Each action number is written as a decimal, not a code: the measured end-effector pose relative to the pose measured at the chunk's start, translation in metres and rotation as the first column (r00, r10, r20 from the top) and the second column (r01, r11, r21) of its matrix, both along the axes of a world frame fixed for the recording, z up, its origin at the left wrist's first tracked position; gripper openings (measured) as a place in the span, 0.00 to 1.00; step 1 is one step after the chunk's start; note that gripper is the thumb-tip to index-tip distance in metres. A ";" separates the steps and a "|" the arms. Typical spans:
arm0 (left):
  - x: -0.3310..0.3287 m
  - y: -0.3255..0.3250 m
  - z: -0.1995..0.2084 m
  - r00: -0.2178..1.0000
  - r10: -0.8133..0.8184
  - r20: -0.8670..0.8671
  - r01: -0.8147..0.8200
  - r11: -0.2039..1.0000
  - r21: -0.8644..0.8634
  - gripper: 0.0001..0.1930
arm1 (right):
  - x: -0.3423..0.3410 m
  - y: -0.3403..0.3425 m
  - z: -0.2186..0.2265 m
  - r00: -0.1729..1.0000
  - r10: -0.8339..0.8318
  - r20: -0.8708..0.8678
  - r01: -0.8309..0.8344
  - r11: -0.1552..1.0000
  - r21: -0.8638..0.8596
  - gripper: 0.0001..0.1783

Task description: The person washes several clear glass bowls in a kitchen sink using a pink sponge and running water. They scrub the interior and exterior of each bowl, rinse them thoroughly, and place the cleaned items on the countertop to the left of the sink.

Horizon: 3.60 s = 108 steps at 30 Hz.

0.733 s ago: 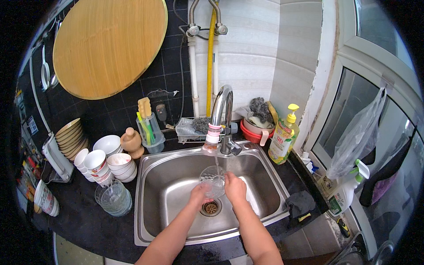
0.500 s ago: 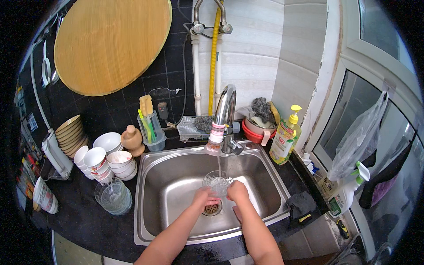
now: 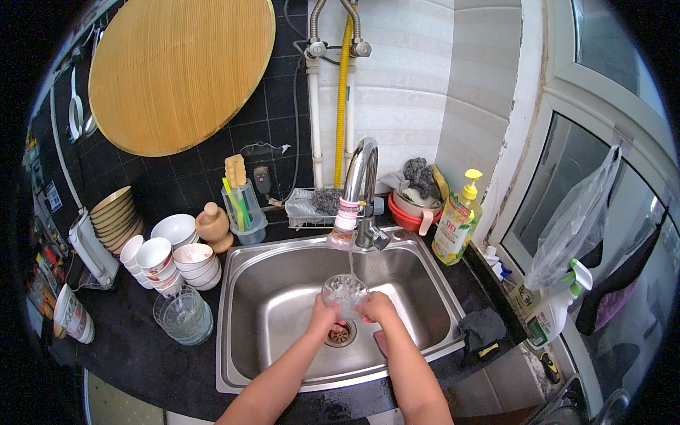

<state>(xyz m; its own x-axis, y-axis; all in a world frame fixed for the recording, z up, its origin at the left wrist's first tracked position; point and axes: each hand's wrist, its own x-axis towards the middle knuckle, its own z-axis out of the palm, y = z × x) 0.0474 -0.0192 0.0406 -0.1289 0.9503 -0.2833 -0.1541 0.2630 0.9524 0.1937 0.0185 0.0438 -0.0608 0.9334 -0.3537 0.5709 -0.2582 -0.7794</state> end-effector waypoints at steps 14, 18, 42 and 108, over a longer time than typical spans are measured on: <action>-0.014 0.019 -0.031 0.924 -0.229 0.307 0.315 0.910 -0.269 0.20 | 0.010 0.003 0.002 0.983 -0.160 -0.090 0.145 0.978 -0.152 0.12; -0.013 0.002 0.012 0.974 -0.227 -0.017 0.222 0.964 -0.149 0.20 | 0.006 -0.004 0.009 0.990 -0.110 -0.084 0.096 0.983 -0.156 0.12; -0.001 0.002 0.023 0.952 0.038 -0.304 0.198 0.682 0.704 0.24 | 0.000 0.007 0.013 0.513 -0.184 -0.839 0.444 0.893 0.076 0.11; -0.141 -0.103 0.139 -0.009 0.514 -0.858 0.620 0.676 0.399 0.36 | -0.094 -0.056 0.094 0.982 0.157 0.105 -0.188 0.754 0.630 0.11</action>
<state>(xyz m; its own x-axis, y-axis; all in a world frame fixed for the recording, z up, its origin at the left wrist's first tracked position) -0.0932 -0.1219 0.1796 0.3678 0.7259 0.5812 0.9118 -0.4043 -0.0721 0.1001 -0.0379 0.1383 -0.2423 0.9197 0.3088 0.5941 0.3923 -0.7023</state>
